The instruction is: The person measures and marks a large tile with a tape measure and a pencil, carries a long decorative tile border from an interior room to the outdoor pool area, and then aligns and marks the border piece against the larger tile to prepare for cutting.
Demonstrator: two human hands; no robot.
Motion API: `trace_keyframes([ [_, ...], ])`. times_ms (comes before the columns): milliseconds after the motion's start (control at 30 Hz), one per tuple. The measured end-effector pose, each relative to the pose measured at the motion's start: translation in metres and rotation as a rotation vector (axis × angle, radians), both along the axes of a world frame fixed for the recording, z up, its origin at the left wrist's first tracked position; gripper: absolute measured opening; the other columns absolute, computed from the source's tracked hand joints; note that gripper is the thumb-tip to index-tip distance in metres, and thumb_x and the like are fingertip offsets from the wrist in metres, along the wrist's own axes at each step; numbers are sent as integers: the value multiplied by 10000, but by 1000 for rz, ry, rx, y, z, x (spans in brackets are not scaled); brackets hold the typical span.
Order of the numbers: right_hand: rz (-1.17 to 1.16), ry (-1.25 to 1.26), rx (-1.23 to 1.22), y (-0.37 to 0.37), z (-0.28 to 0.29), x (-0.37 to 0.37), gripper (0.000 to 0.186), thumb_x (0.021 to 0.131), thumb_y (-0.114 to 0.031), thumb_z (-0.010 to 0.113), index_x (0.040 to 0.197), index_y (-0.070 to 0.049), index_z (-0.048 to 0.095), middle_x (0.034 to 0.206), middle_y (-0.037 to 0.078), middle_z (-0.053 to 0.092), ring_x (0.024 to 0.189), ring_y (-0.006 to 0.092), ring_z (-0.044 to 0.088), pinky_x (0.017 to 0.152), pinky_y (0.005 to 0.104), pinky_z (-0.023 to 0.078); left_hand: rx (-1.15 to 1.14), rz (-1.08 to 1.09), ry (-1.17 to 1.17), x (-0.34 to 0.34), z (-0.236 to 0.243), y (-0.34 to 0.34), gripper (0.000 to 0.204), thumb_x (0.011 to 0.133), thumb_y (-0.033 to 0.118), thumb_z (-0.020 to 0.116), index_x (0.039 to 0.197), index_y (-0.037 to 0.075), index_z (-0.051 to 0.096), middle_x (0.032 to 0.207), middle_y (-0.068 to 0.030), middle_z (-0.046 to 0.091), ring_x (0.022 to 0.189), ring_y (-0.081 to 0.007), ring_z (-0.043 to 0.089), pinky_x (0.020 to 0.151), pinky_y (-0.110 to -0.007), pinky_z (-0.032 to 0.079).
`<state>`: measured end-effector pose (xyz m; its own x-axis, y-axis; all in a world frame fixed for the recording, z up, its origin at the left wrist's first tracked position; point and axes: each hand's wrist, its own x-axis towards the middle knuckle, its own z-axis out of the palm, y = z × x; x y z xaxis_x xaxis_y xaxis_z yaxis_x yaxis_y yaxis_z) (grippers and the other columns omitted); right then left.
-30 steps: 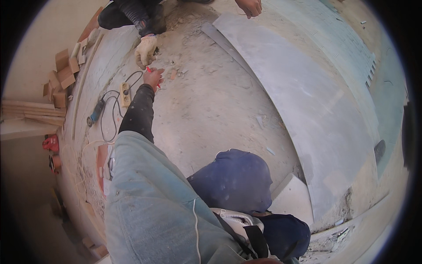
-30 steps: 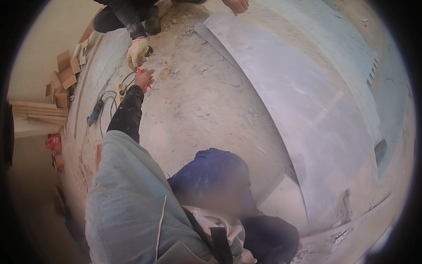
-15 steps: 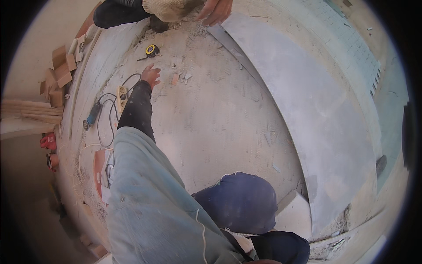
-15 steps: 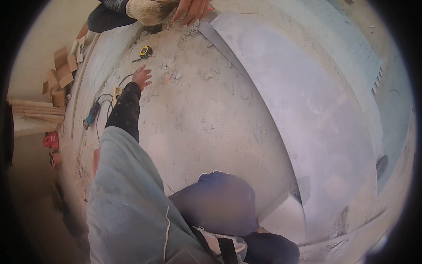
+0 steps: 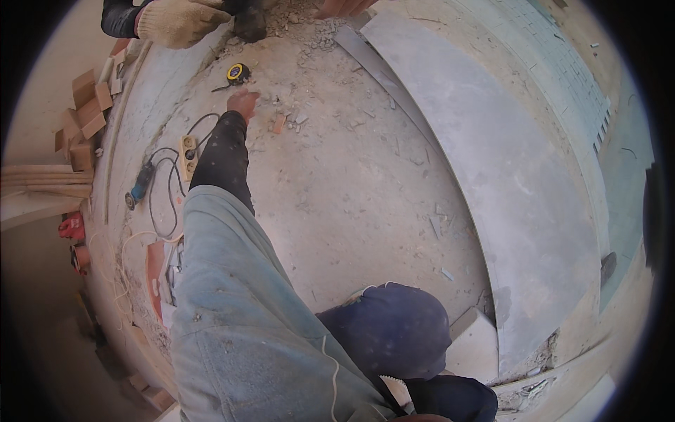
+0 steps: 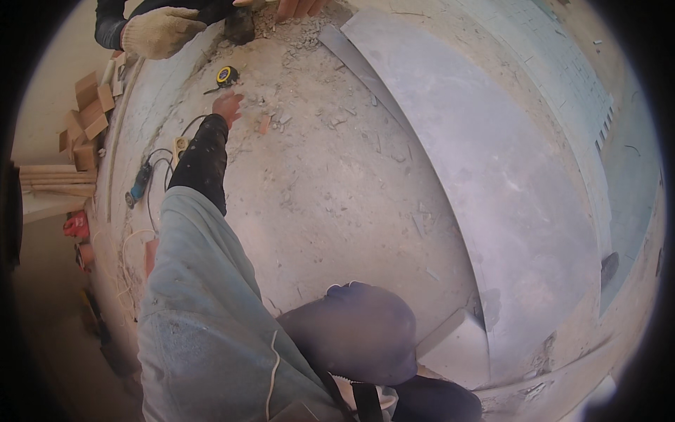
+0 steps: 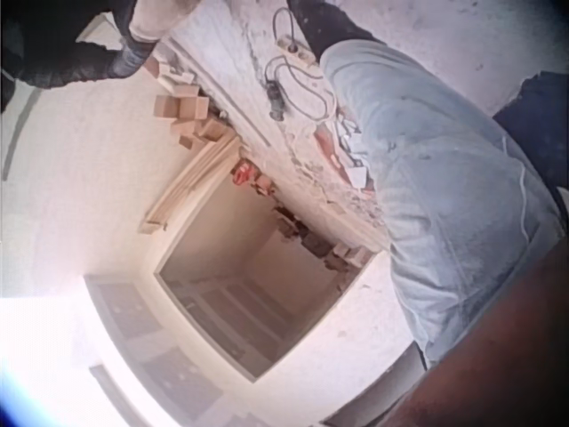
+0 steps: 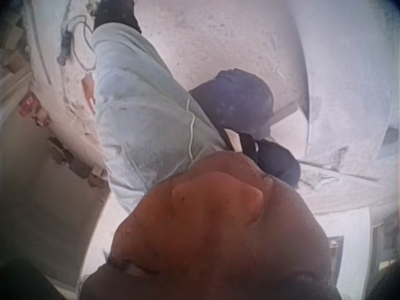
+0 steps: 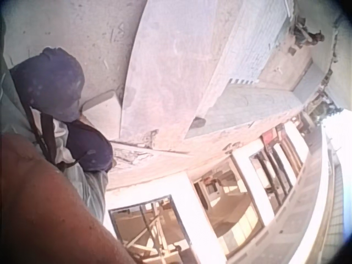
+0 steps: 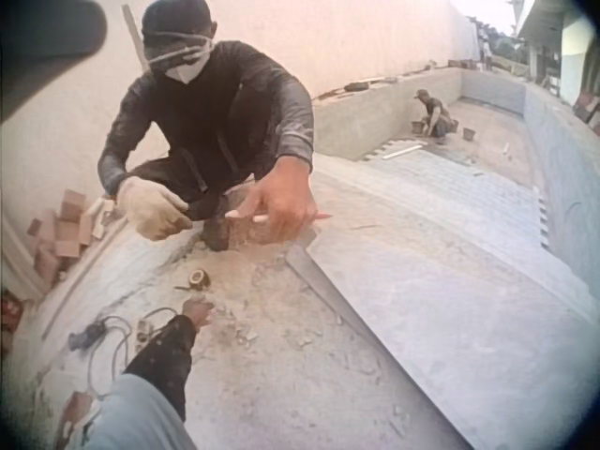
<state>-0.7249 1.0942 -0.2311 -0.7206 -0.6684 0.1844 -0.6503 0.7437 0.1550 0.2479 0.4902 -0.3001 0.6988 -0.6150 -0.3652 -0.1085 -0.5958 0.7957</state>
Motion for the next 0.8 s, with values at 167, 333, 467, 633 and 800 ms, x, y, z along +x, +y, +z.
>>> trace_keyframes([
  [167, 9, 13, 13, -9, 11, -3, 590, 730, -461, 730, 1023, 48, 672, 1011, 214, 685, 977, 367, 651, 864, 464, 526, -37, 10, -267, 33, -25, -16, 724, 728, 291, 781, 1302, -70, 530, 1277, -210, 589, 1173, -291, 582, 977, -369, 463],
  [333, 39, 42, 50, -14, 32, -21, 576, 736, -454, 725, 1023, 42, 673, 1016, 212, 684, 984, 370, 651, 866, 465, 527, 138, 186, -362, 67, -44, -40, 953, 632, 413, 846, 1304, -136, 453, 1297, -259, 561, 1214, -341, 555, 1040, -377, 423],
  [467, 74, 89, 100, -28, 58, -63, 564, 741, -449, 720, 1024, 37, 673, 1020, 211, 684, 989, 372, 650, 869, 466, 528, 69, 447, -307, 38, -39, -41, 1115, 589, 464, 883, 1340, -166, 351, 1329, -274, 516, 1240, -367, 523, 1064, -385, 407],
  [633, 47, 124, 219, -129, 95, -109, 542, 862, -169, 644, 1346, 28, 501, 1346, 245, 522, 1258, 390, 489, 1090, 430, 384, -235, 658, -12, -7, -7, -53, 1060, 623, 499, 887, 1310, -134, 386, 1346, -222, 492, 1247, -334, 512, 1064, -433, 407],
  [800, 534, 65, -60, -307, 118, -46, 442, 905, -107, 613, 1318, 20, 520, 1317, 198, 546, 1255, 357, 494, 1081, 441, 374, -820, 528, 570, -15, 2, -51, 732, 791, 461, 797, 1288, 23, 485, 1284, -101, 537, 1141, -244, 554, 1019, -430, 443],
])
